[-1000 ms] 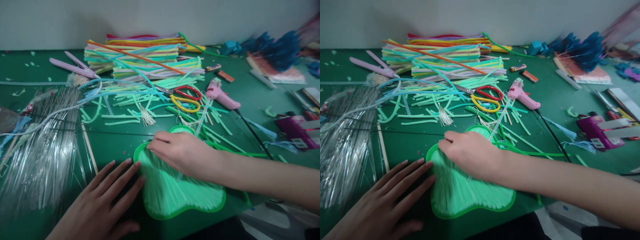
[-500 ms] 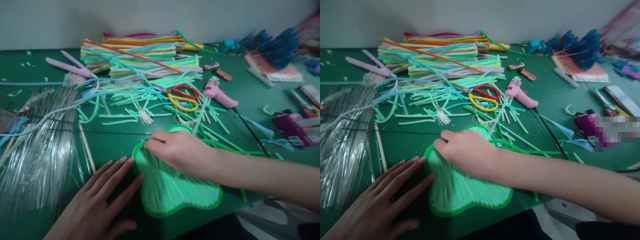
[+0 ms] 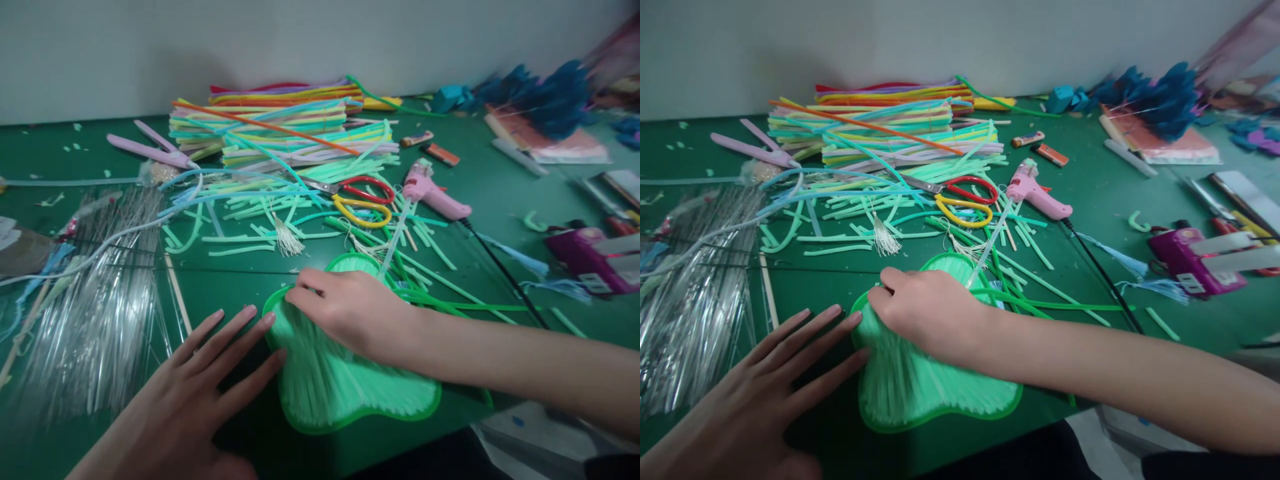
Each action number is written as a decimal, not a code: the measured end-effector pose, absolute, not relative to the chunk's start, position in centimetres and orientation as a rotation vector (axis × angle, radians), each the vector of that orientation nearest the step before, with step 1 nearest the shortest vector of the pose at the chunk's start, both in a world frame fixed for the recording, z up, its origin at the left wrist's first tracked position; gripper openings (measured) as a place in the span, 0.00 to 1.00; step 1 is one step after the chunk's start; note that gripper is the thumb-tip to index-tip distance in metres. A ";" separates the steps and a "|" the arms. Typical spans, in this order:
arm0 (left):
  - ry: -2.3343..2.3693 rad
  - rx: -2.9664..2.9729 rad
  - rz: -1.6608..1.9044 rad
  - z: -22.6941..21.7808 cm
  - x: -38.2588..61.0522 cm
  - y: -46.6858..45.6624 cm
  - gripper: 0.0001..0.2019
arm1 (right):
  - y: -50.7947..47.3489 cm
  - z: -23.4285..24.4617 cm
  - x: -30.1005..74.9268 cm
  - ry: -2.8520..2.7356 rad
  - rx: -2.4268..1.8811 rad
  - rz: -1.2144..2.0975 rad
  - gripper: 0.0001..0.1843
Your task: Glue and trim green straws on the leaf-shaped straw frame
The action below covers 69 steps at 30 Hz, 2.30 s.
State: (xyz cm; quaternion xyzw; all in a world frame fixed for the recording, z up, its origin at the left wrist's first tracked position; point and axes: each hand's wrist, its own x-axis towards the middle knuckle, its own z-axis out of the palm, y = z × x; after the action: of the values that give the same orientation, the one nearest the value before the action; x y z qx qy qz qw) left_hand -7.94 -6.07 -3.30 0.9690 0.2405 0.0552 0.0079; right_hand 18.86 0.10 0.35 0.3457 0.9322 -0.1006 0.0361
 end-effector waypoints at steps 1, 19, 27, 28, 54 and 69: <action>0.746 3.029 0.182 -3.3 -7.9 -5.9 0.54 | 0.1 0.3 18.8 2.851 1.072 -0.317 0.12; 0.787 2.960 0.178 -3.6 -7.8 -6.0 0.52 | -0.2 -0.7 21.2 3.054 1.166 -0.245 0.12; 0.955 2.860 0.271 -4.0 -8.2 -6.5 0.47 | -0.2 -1.2 21.1 3.089 1.143 -0.306 0.12; 0.961 2.865 0.280 -4.1 -8.2 -6.5 0.47 | -0.2 -1.2 21.2 3.097 1.138 -0.313 0.12; 0.842 2.389 0.535 -2.6 -5.0 -1.7 0.03 | -0.1 -1.7 21.3 3.178 1.145 -0.345 0.12; 0.916 2.378 0.519 -2.7 -4.2 -2.1 0.03 | -0.1 -1.7 21.3 3.157 1.176 -0.399 0.12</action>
State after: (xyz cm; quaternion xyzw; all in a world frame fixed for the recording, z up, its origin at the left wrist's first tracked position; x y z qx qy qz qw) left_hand -4.24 -2.10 -2.71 0.8812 0.3394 0.1922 0.2671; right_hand 21.32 -0.06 -1.74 0.3438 0.9233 -0.1166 -0.1250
